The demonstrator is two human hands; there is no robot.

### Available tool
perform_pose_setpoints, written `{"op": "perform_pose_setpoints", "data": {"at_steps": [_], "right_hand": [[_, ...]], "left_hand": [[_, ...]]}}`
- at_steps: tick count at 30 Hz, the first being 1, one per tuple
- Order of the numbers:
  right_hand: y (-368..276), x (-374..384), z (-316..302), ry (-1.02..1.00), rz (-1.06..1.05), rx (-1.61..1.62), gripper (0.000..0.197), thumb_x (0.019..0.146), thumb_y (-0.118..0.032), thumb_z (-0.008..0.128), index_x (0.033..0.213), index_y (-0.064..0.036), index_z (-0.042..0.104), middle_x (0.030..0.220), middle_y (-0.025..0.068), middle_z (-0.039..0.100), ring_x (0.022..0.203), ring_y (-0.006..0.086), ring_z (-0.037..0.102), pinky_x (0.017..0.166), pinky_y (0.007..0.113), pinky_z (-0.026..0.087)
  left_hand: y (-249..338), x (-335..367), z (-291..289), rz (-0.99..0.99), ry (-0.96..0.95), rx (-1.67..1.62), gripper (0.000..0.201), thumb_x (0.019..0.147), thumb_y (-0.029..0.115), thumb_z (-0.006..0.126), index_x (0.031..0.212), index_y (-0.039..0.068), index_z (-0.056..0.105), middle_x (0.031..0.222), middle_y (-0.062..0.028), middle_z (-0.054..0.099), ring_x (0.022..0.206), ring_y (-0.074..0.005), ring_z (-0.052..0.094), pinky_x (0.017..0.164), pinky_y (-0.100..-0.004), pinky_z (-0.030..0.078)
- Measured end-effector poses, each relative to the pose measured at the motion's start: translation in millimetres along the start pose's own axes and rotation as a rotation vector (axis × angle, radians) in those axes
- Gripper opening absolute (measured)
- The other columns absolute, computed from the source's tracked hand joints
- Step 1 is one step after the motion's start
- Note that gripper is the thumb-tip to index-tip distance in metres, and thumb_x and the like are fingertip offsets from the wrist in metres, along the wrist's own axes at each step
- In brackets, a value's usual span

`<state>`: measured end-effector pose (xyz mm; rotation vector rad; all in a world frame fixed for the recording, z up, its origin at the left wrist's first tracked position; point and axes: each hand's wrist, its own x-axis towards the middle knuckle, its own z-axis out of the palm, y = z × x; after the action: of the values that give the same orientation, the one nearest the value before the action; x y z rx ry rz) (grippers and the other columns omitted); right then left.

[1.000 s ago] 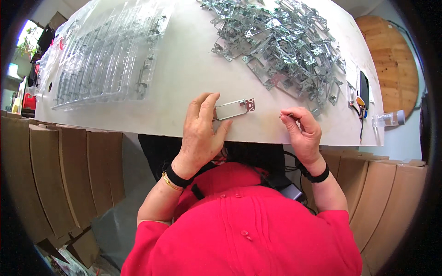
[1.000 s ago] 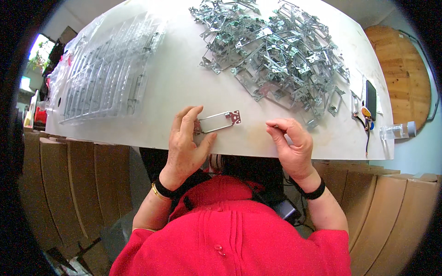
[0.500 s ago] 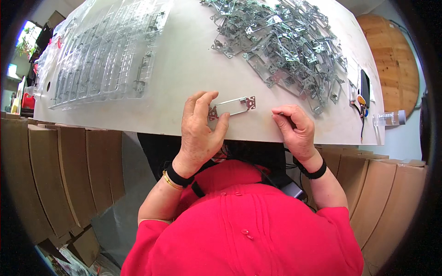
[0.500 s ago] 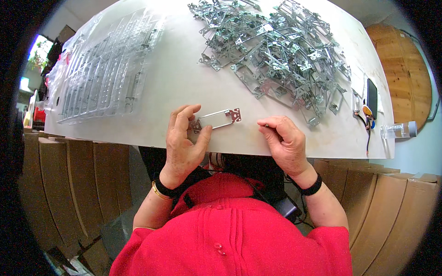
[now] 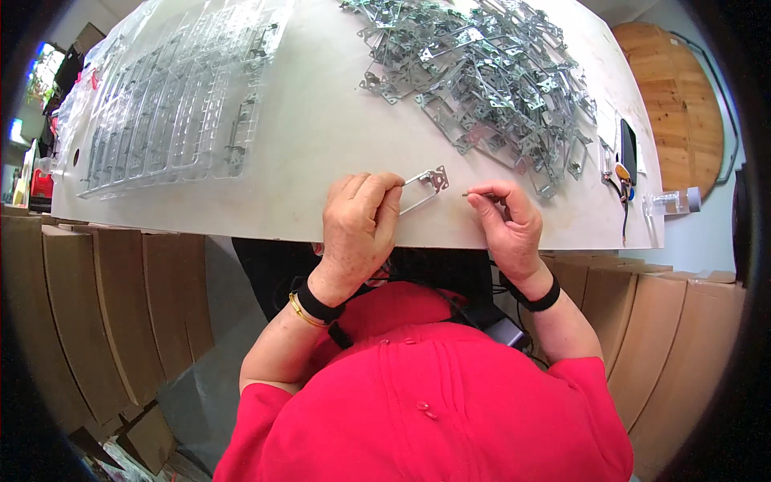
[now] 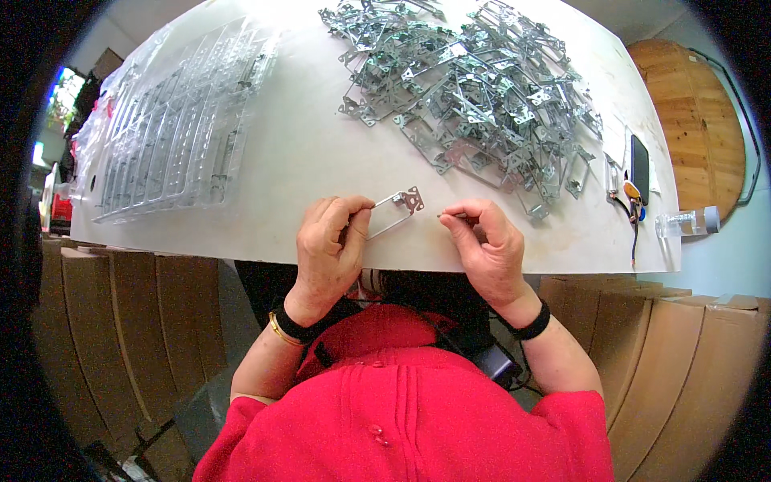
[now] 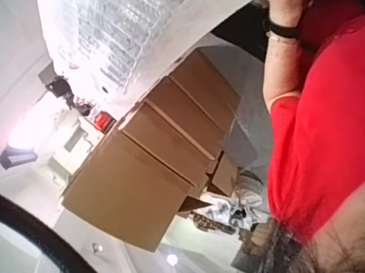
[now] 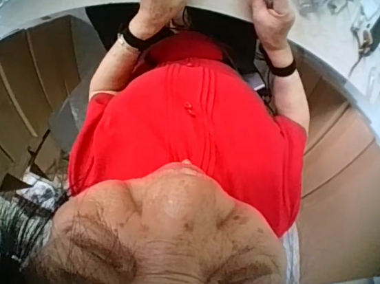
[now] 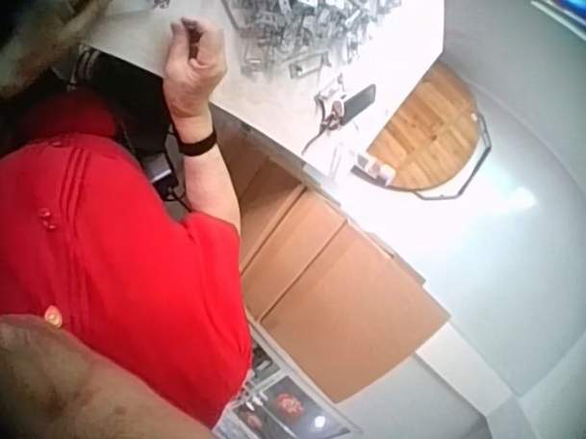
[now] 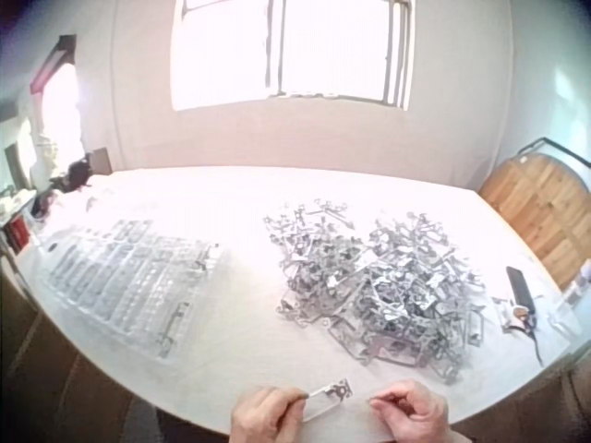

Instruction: Assembling small metal components into a bracket frame at a factory workstation.

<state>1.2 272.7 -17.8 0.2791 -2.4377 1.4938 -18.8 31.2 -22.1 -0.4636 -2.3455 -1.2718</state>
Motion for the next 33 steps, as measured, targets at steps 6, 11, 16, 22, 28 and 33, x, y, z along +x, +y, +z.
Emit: {"op": "perform_pose_setpoints", "data": {"at_steps": [6,11,16,22,28,33], "right_hand": [[1.1,10.4,18.8,0.071,-0.113,0.041,0.017,0.096,0.000,0.077,0.111,-0.0031,0.071,0.100,0.0060,0.074,0.087,0.0126,0.066,0.080,0.028,0.054],[-0.3,17.0,29.1,0.085,-0.158,0.053,0.018,0.096,0.001,0.077,0.113,-0.0031,0.071,0.103,0.0069,0.073,0.090,0.0149,0.067,0.082,0.029,0.054],[-7.4,20.4,29.6,0.044,-0.173,-0.030,0.018,0.098,0.000,0.074,0.115,-0.0033,0.071,0.104,0.0101,0.073,0.090,0.0192,0.070,0.081,0.031,0.056],[-11.4,21.5,30.2,0.029,-0.157,-0.058,0.018,0.098,0.000,0.074,0.115,-0.0035,0.071,0.105,0.0113,0.074,0.090,0.0223,0.072,0.079,0.032,0.057],[-11.4,22.5,30.8,0.024,-0.186,-0.057,0.018,0.097,0.000,0.074,0.115,-0.0038,0.072,0.103,0.0120,0.074,0.090,0.0235,0.072,0.080,0.032,0.057],[-11.3,22.8,30.7,0.013,-0.181,-0.055,0.018,0.097,0.000,0.074,0.115,-0.0036,0.072,0.104,0.0121,0.074,0.090,0.0234,0.073,0.080,0.032,0.058]], "left_hand": [[-0.9,-0.7,-1.9,0.007,-0.014,-0.019,0.007,0.092,0.004,0.075,0.098,0.005,0.072,0.076,-0.0084,0.061,0.072,-0.0270,0.058,0.070,-0.0400,0.045],[-0.6,-1.1,-0.1,0.023,-0.006,0.029,0.008,0.091,0.006,0.077,0.098,0.006,0.073,0.076,-0.0072,0.062,0.071,-0.0268,0.059,0.071,-0.0400,0.046],[-0.5,-0.1,1.5,0.014,-0.014,0.038,0.009,0.090,0.006,0.078,0.096,0.007,0.072,0.077,-0.0067,0.064,0.071,-0.0269,0.060,0.072,-0.0399,0.046],[1.9,0.6,1.3,0.018,-0.026,0.053,0.010,0.088,0.004,0.078,0.094,0.008,0.071,0.078,-0.0058,0.067,0.071,-0.0254,0.061,0.071,-0.0392,0.044],[2.4,0.4,2.3,0.012,-0.029,0.042,0.012,0.086,0.005,0.080,0.093,0.009,0.071,0.076,-0.0045,0.066,0.068,-0.0245,0.060,0.069,-0.0387,0.043],[1.9,-0.1,2.3,0.018,-0.036,0.054,0.012,0.087,0.006,0.080,0.093,0.010,0.071,0.077,-0.0039,0.066,0.068,-0.0241,0.060,0.069,-0.0387,0.042]]}}
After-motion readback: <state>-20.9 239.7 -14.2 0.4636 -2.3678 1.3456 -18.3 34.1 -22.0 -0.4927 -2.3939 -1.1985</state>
